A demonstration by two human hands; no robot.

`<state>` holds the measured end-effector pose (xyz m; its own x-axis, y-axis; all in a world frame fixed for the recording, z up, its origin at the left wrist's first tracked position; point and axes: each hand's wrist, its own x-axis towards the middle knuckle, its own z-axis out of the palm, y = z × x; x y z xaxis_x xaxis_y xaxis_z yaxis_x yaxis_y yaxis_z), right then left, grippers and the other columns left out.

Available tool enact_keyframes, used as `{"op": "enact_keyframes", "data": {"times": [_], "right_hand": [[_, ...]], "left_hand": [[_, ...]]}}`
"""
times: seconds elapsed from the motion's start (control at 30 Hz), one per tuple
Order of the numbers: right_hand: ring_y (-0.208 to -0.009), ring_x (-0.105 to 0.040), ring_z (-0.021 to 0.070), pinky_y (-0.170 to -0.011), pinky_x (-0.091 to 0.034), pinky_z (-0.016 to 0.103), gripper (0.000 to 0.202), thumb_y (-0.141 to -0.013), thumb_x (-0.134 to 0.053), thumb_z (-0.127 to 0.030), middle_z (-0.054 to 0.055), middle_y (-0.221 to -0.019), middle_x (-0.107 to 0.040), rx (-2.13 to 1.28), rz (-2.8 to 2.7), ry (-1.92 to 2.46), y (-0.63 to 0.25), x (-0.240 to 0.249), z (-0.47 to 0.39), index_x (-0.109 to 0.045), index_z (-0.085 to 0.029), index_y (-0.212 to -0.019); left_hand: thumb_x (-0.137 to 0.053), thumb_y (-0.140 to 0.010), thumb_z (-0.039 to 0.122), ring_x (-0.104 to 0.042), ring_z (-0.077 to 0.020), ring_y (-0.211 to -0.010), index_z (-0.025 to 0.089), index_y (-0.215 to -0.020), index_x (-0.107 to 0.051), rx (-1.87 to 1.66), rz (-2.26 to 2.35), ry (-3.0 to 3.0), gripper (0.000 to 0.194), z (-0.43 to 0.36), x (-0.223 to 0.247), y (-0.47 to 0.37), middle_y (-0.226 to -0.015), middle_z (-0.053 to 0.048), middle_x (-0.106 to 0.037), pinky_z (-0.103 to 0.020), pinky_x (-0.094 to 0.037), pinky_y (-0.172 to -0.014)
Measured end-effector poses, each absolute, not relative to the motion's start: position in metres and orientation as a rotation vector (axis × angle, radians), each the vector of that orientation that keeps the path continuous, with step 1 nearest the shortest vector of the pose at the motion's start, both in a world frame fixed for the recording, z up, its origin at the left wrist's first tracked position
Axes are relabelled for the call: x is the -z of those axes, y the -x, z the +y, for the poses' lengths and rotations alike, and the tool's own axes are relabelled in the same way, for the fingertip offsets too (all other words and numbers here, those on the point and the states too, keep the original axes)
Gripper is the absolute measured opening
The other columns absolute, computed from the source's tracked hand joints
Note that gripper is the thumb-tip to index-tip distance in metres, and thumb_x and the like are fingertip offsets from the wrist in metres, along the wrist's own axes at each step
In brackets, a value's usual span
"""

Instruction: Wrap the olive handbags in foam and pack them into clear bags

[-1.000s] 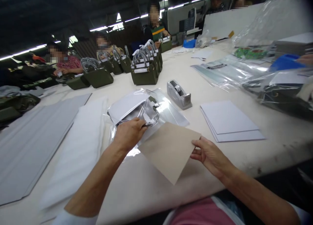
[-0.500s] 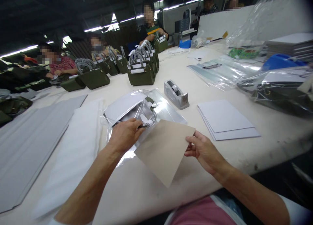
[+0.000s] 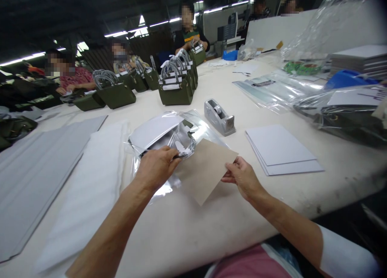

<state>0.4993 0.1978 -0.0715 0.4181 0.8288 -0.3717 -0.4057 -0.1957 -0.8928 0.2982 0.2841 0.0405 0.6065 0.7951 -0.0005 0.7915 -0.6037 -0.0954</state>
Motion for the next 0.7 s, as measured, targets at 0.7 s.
{"op": "enact_keyframes", "data": {"times": [0.7], "right_hand": [[-0.071,-0.056,0.0101,-0.061,-0.050,0.025,0.025,-0.088,-0.048,-0.030,0.004,-0.090,-0.056,-1.346,-0.311,1.238,-0.416,0.125,0.322,-0.051,-0.012,-0.106]], "left_hand": [[-0.036,-0.089,0.038,-0.054,-0.0131,-0.066,0.022,-0.087,-0.059,-0.060,-1.331,2.730,0.028,0.279,-0.039,-0.299,-0.083,-0.001,-0.058,-0.024,-0.036,-0.060]]}}
